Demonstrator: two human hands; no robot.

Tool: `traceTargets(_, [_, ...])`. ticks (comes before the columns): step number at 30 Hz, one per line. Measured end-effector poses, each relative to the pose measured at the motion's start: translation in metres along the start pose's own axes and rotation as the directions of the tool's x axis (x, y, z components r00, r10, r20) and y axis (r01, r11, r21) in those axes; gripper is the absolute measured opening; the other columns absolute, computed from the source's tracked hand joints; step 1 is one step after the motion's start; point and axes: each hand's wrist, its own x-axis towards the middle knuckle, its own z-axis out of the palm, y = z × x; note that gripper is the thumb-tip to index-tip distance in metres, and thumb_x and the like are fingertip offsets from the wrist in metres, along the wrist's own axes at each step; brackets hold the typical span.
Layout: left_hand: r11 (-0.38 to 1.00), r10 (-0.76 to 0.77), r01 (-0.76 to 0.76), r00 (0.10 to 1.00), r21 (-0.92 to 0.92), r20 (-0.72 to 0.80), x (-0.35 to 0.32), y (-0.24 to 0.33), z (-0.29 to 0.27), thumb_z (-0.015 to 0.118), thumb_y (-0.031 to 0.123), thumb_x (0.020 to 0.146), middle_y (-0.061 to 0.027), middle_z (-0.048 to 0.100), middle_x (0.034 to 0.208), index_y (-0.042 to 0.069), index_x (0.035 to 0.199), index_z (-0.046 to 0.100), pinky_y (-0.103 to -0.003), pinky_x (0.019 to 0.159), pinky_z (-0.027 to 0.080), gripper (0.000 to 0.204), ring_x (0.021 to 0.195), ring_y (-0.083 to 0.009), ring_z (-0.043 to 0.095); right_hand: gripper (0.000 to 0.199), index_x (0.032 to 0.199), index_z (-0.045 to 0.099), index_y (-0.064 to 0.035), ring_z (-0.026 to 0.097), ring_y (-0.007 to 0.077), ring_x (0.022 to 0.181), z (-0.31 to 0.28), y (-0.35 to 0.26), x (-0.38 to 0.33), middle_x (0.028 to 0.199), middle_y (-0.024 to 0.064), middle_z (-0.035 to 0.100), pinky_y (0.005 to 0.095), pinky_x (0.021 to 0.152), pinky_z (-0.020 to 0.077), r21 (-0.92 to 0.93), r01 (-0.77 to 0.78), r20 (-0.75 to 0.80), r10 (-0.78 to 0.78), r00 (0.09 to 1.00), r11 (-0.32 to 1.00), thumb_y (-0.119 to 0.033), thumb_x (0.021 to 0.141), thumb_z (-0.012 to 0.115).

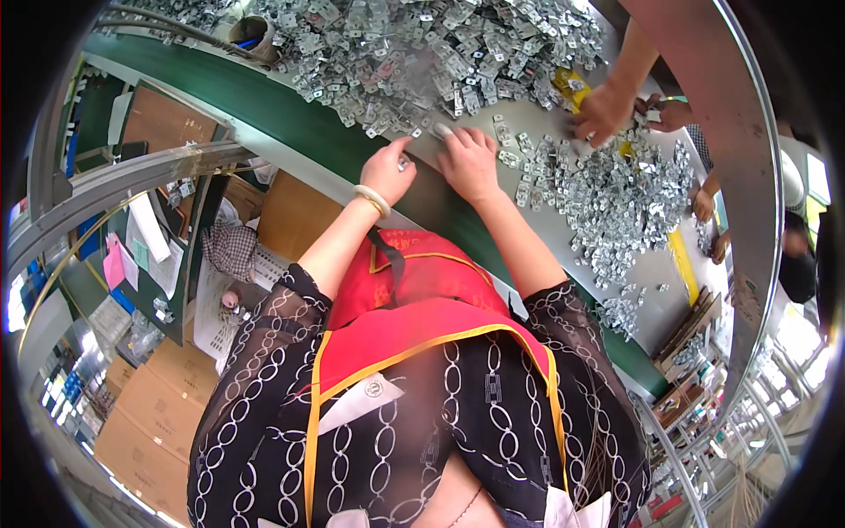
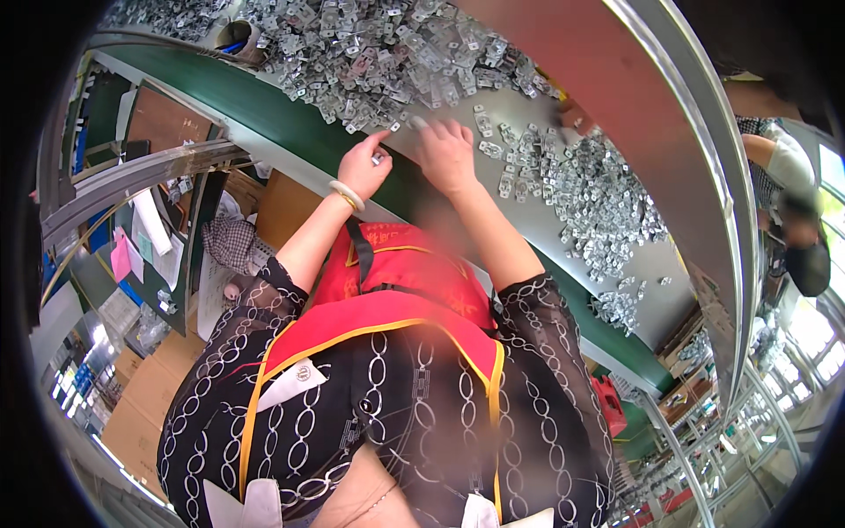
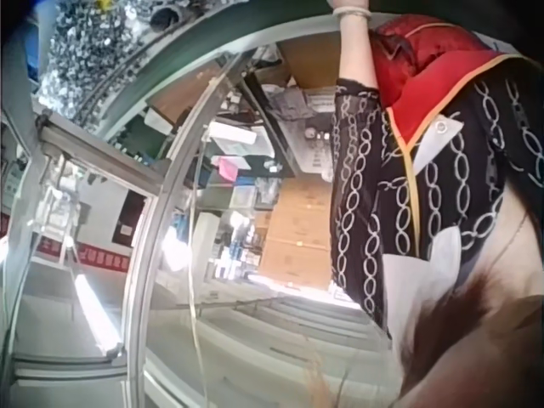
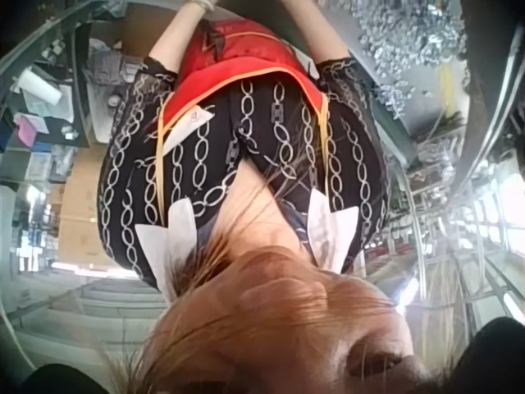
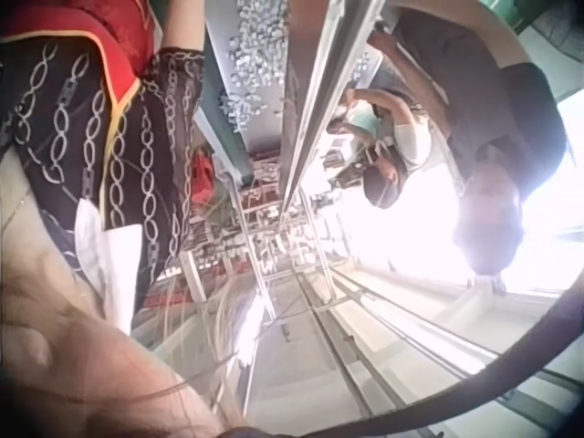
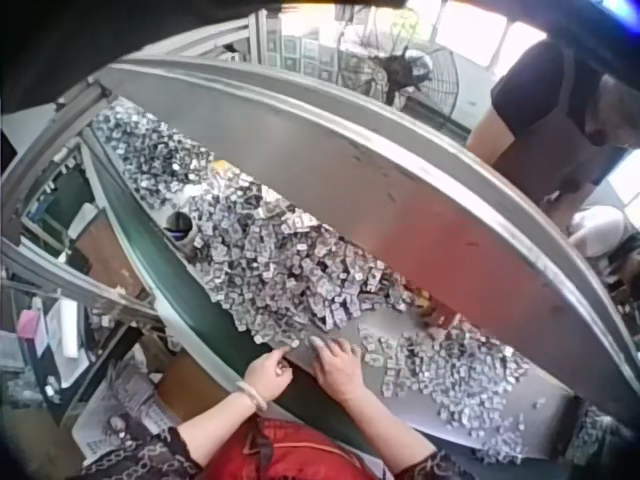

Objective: Sorting small metal electronics components on a production line from a large pile.

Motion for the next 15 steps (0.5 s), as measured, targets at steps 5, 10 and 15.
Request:
traceTargets(5, [0.994, -0.029, 0.018, 0.994, 0.105, 0.109, -0.001, 0.001, 0.0, 0.059, 0.014, 0.078, -0.0176, 0.066, 0.088, 0.009, 0.138, 0.043, -0.045, 0.077, 0.051, 0.063, 0.086, -0.036, 0.064, 0.022, 0.095, 0.064, -0.01, 0.054, 0.0285, 0.104, -0.029, 0.021, -0.042, 0.104, 0.0059, 0.062, 0.0443, 0.088, 0.038, -0.126, -0.09, 0.036, 0.096, 0.995, 0.988, -0.019, 0.075, 0.067])
traceTargets(10, [0.968, -0.14, 0.079, 0.957, 0.237, 0.254, 0.006, 0.017, 0.009, 0.056, 0.013, 0.076, -0.0255, 0.066, 0.092, 0.004, 0.145, 0.031, -0.05, 0.078, 0.051, 0.074, 0.086, -0.0413, 0.064, 0.023, 0.096, 0.063, -0.008, 0.054, 0.0294, 0.105, -0.039, 0.024, -0.055, 0.107, 0.007, 0.061, 0.0442, 0.091, 0.0363, -0.107, -0.231, -0.067, 0.225, 0.972, 0.967, -0.018, 0.076, 0.068])
traceTargets(15, [0.997, 0.015, -0.041, 0.932, 0.063, 0.362, 0.0, 0.036, 0.024, 0.056, 0.013, 0.077, -0.0223, 0.066, 0.092, 0.008, 0.144, 0.034, -0.047, 0.079, 0.05, 0.071, 0.087, -0.0393, 0.063, 0.025, 0.099, 0.062, -0.0068, 0.054, 0.0305, 0.105, -0.03, 0.009, -0.035, 0.109, 0.0095, 0.061, 0.0446, 0.091, 0.0358, 0.022, -0.226, -0.14, 0.227, 0.964, 0.974, -0.018, 0.077, 0.068])
